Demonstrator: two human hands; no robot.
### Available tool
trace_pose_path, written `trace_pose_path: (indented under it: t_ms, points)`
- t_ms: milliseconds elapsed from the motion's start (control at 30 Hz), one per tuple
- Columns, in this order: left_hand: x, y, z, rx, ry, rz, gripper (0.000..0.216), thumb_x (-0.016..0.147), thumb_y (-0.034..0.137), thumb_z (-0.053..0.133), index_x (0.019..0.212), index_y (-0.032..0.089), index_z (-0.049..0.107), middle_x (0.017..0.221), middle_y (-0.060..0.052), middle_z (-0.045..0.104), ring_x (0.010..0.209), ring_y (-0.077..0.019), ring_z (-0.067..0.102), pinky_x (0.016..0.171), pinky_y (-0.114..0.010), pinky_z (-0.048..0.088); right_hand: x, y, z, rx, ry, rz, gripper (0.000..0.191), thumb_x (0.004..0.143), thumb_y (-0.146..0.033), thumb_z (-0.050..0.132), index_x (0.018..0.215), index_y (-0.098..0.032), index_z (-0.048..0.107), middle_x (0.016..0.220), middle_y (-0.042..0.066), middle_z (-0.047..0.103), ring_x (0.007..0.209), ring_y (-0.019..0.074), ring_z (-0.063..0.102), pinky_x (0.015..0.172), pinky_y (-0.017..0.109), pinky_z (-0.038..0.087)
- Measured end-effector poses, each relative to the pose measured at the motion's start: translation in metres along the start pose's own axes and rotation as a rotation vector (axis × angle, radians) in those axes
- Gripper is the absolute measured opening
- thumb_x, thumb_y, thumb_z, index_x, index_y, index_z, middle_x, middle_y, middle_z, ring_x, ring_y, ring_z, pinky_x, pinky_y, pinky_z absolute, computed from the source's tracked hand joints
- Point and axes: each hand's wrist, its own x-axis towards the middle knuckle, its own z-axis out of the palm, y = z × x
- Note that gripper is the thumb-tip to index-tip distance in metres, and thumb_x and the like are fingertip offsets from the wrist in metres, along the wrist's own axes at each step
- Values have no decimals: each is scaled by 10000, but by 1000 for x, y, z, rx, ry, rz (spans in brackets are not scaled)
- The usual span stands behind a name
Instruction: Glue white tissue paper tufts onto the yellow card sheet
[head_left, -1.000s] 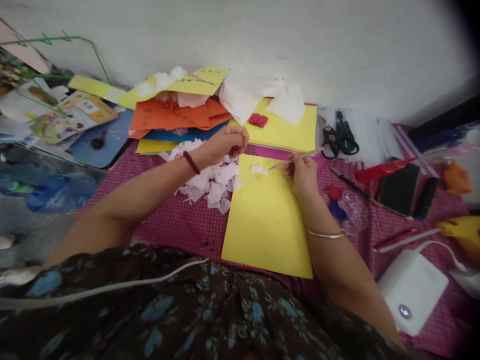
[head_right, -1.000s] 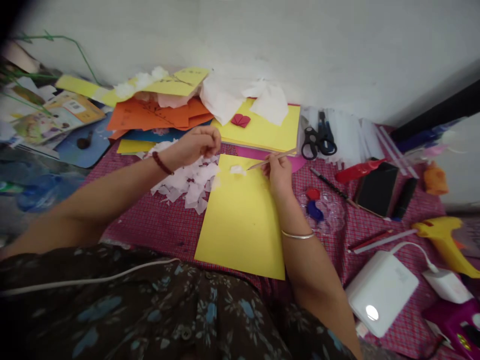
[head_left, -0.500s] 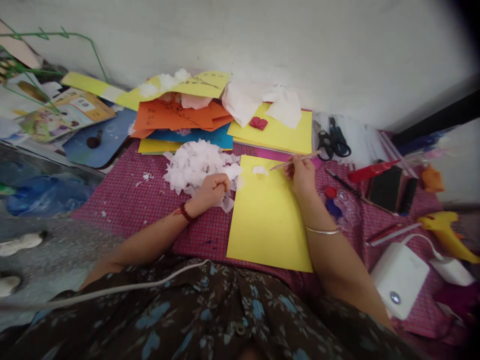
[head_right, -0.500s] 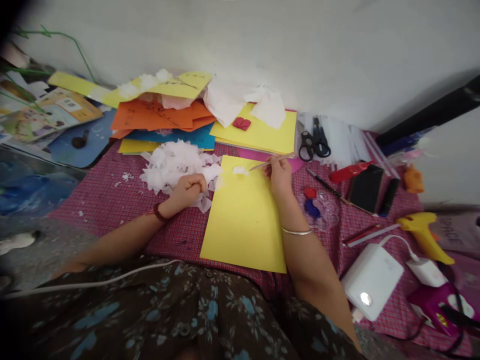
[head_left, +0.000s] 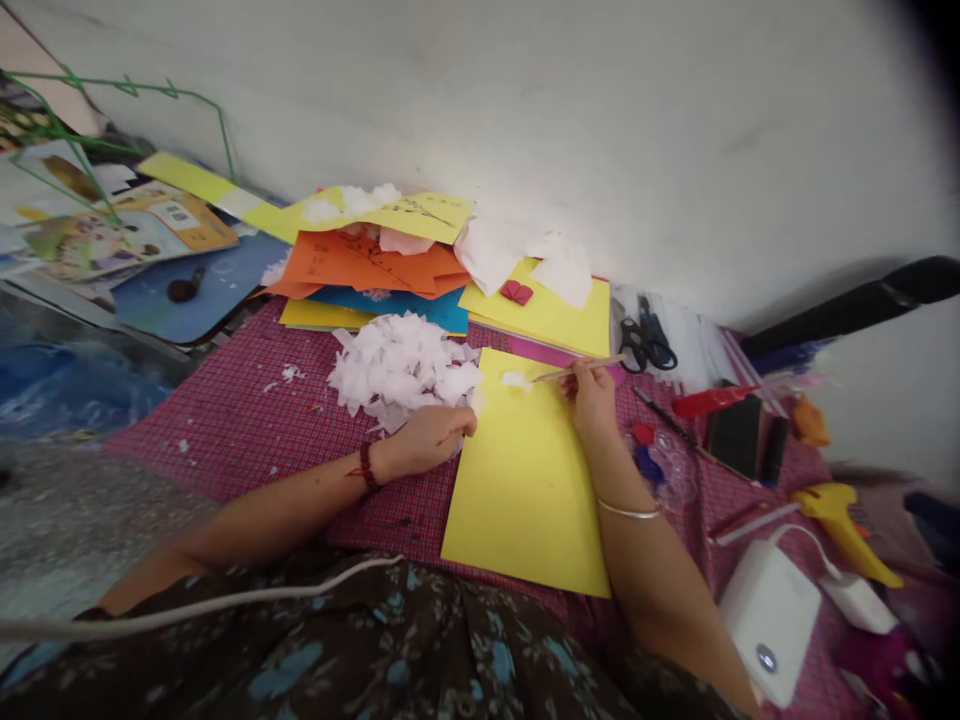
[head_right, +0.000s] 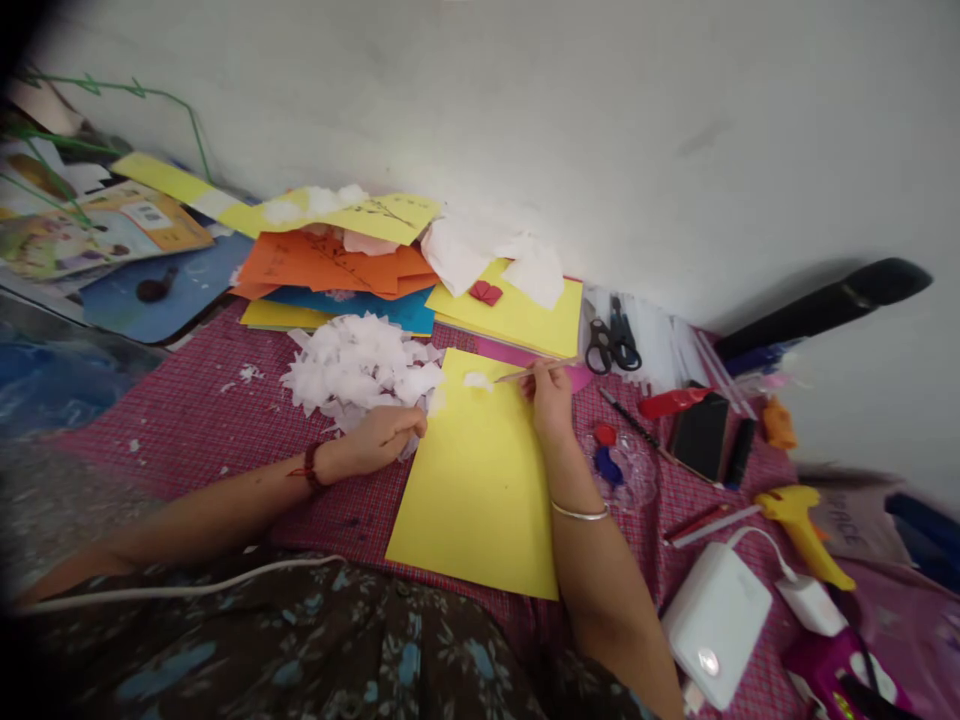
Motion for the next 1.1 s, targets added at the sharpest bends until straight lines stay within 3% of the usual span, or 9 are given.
trace_pose_path:
  t_ms: [367, 833, 1100]
  points:
    - [2, 2, -4, -31, -18, -12, 203, 811, 162, 379, 784, 179, 579, 711, -16, 629, 678, -155, 568, 654, -264, 417, 0, 0, -1, -25, 15, 12, 306, 679, -487, 692, 762, -224, 560, 512, -60, 579, 416, 93, 483, 409, 225, 338]
    - [-1, -2, -11, -73, 48, 29, 212, 823, 138, 375, 795, 181, 582, 739, -10, 639, 699, -149, 582, 673, -262, 418, -1, -1, 1, -13, 10, 1, 306, 678, -491, 714, 729, -228, 566, 514, -54, 582, 420, 98, 468, 408, 230, 335]
    - [3, -11, -43, -140, 291, -59, 170, 813, 133, 396, 771, 183, 553, 621, 32, 526, 552, -111, 461, 543, -234, 337, 0, 2, 0, 1, 50, -12, 302, 730, -511, 685, 748, -225, 588, 531, -42, 587, 414, 105, 469, 393, 249, 326]
